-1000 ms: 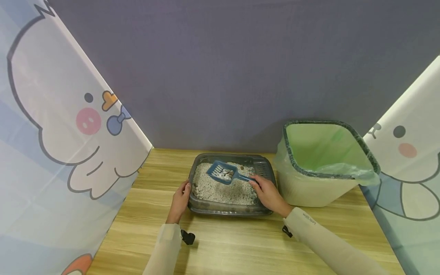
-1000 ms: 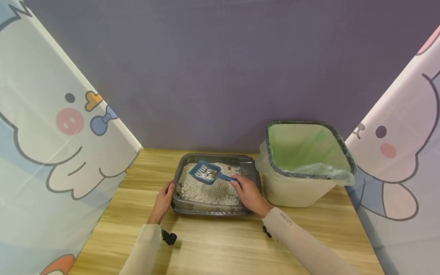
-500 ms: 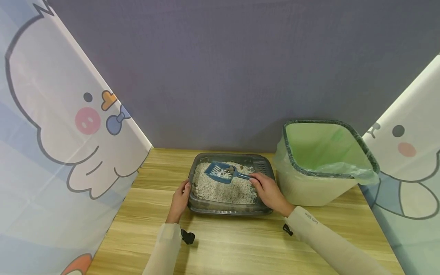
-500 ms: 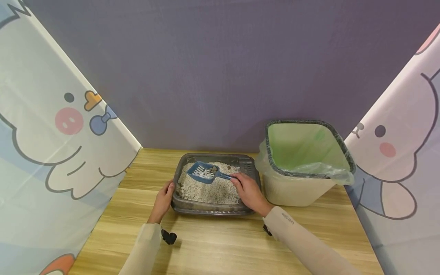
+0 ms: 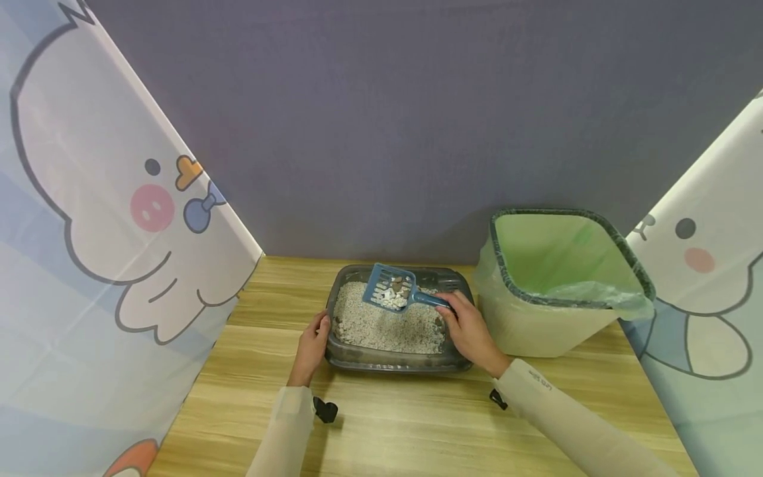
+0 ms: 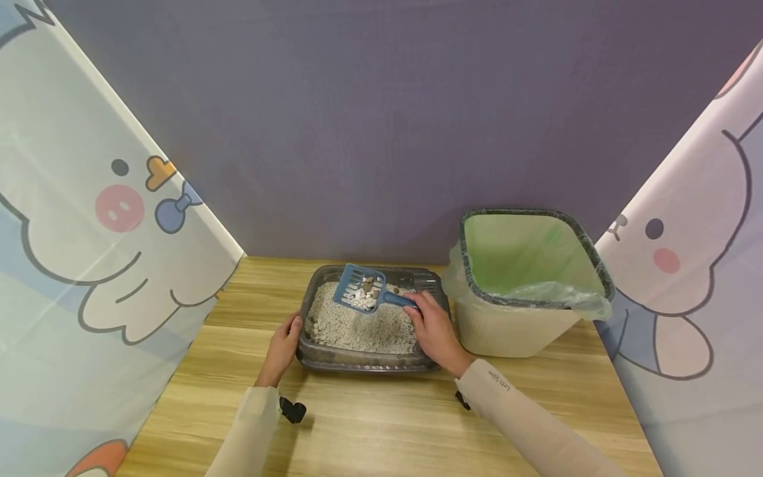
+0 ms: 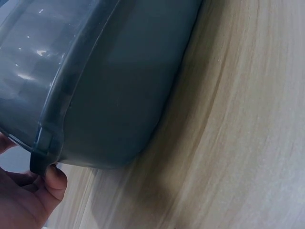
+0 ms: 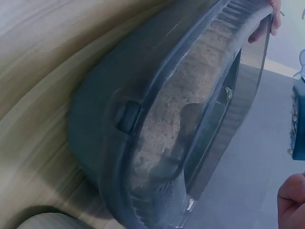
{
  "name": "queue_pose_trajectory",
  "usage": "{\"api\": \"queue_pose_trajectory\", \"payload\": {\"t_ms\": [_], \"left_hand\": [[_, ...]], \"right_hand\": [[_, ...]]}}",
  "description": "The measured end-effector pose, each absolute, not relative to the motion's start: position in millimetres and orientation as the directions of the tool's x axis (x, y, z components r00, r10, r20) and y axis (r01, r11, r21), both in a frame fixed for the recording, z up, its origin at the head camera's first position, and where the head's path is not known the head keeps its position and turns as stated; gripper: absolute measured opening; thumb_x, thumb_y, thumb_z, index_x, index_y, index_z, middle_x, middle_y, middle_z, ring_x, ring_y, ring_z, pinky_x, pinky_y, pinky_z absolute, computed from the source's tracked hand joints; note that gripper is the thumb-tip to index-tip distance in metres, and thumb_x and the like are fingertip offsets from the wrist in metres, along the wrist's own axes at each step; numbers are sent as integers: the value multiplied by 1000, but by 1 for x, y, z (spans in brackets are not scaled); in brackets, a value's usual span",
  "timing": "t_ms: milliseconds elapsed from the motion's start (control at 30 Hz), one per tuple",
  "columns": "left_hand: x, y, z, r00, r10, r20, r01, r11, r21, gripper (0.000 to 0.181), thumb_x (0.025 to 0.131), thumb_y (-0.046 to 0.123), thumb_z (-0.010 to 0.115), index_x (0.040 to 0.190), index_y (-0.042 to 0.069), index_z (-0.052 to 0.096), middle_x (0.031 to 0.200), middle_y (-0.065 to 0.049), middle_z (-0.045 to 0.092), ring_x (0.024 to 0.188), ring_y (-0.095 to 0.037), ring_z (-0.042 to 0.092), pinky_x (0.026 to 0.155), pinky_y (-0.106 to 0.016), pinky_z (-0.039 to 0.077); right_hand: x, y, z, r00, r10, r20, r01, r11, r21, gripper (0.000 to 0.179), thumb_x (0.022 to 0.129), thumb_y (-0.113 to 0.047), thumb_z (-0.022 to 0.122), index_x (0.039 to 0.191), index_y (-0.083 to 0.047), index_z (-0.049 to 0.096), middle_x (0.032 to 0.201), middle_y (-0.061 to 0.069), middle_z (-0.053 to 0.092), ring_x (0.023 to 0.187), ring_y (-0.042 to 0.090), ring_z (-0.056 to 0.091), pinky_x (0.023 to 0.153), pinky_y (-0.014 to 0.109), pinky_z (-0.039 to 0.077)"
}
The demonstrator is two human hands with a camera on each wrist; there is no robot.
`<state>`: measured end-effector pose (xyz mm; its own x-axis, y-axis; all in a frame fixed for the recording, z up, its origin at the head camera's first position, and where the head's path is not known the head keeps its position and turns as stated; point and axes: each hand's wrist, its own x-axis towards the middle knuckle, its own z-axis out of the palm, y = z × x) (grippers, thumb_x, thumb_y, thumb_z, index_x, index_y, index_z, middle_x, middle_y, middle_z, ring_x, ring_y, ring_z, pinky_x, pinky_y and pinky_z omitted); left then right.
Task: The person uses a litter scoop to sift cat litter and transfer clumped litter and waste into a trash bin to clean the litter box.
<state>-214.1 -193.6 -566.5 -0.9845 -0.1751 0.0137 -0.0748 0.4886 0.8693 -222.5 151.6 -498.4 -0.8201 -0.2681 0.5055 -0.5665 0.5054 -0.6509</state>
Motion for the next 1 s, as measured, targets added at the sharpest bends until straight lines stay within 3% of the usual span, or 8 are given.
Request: {"api": "queue_pose_trajectory", "payload": {"t_ms": [167, 333, 633, 833, 1000], "left_hand": [[-214, -193, -566, -986, -164, 10, -73, 494, 867, 52, 102, 44, 37, 139, 10, 48, 112, -16, 58, 92, -29, 55, 77, -45, 44], [-214, -193, -567, -987, -164, 3, -79, 491, 868, 53, 101, 46, 37, 140, 11, 47, 114, -16, 58, 93, -29, 55, 77, -44, 44], [-214, -195, -569, -985, -170, -16, -96, 475, 875, 54, 101, 47, 38, 141, 12, 46, 116, -16, 56, 95, -29, 54, 77, -45, 43], [-214, -195, -569, -987, -157, -42, -112, 470, 875, 59, 99, 53, 36, 143, 13, 44, 119, -16, 55, 95, -29, 54, 76, -43, 43], [-213, -195, -567, -987, -154, -45, -114, 471, 875, 56, 101, 48, 36, 143, 12, 42, 118, -15, 54, 92, -28, 53, 74, -41, 42]], "right_hand": [[-214, 152, -478, -820, -259, 510, -564, 511, -648, 23, 98, -13, 54, 118, -6, 61, 81, -7, 47, 57, 6, 36, 55, 27, 35], [-201, 159, -428, -821, -228, 523, -555, 533, -639, 22, 96, -11, 56, 117, -5, 62, 76, -4, 45, 53, 9, 35, 50, 28, 34], [-196, 207, -357, -787, -146, 599, -531, 654, -539, 22, 98, -13, 53, 114, -3, 64, 75, 1, 50, 57, 13, 40, 53, 27, 33], [-198, 269, -329, -838, -34, 545, -363, 781, -509, 30, 100, -22, 50, 119, -2, 63, 75, 7, 51, 55, 17, 38, 53, 29, 29], [-192, 322, -322, -900, 22, 435, -214, 848, -485, 38, 101, -26, 47, 126, 0, 58, 89, 17, 54, 51, 17, 38, 47, 30, 28]]}}
